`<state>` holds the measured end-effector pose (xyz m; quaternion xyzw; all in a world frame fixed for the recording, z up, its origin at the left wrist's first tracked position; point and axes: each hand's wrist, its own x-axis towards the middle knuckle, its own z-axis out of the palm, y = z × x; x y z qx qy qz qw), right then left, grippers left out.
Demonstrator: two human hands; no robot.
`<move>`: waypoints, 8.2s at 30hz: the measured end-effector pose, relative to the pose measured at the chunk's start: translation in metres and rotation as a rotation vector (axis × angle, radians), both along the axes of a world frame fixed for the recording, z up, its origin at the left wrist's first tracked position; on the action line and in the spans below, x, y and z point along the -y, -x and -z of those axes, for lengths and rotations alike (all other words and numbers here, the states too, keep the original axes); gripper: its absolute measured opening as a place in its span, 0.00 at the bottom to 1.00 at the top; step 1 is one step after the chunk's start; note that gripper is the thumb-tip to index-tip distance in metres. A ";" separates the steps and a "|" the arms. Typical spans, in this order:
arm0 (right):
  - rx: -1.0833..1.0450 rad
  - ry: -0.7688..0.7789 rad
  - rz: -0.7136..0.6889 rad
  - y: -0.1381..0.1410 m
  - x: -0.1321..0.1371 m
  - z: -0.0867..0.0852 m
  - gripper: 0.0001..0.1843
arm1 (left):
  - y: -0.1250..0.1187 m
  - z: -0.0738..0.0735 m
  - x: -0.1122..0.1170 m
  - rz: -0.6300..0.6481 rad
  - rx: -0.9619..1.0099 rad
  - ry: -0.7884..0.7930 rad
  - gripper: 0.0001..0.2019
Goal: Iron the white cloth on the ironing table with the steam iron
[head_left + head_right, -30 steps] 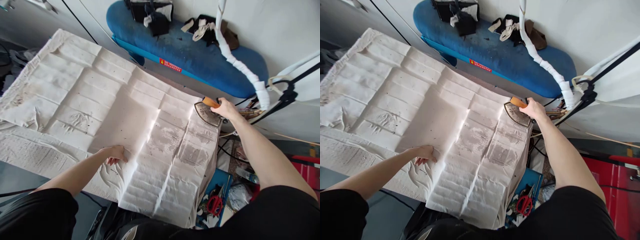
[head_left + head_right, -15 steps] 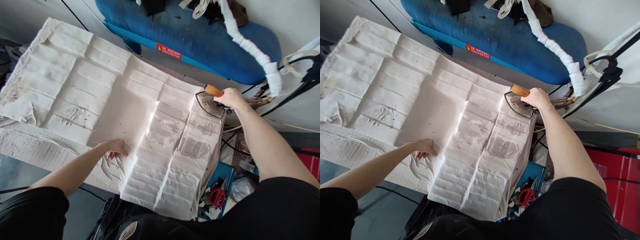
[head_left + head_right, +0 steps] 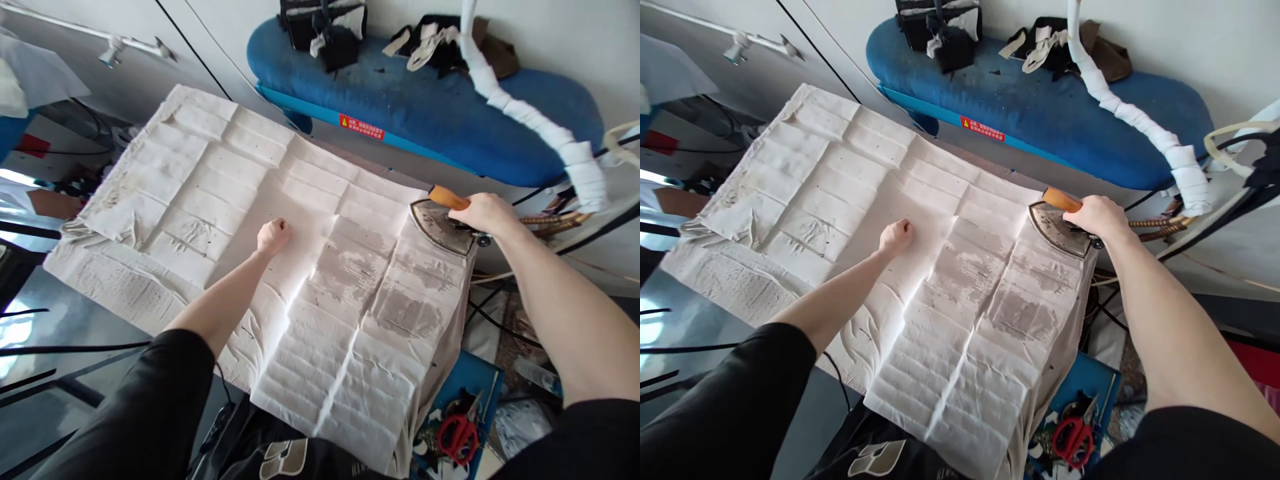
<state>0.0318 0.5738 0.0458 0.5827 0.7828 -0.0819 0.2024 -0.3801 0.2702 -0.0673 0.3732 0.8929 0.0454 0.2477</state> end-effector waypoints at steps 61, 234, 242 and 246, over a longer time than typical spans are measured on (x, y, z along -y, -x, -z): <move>0.010 -0.029 0.028 -0.043 -0.007 0.004 0.20 | -0.018 0.045 -0.001 0.013 -0.286 -0.187 0.12; 0.026 -0.103 -0.212 -0.023 0.024 0.005 0.22 | -0.016 0.050 0.001 0.022 -0.264 -0.237 0.10; 0.064 -0.147 -0.213 -0.021 0.027 0.006 0.19 | -0.017 0.049 0.000 0.038 -0.287 -0.223 0.11; 0.031 -0.121 -0.188 -0.018 0.028 0.001 0.16 | -0.016 0.049 0.001 0.067 -0.265 -0.238 0.12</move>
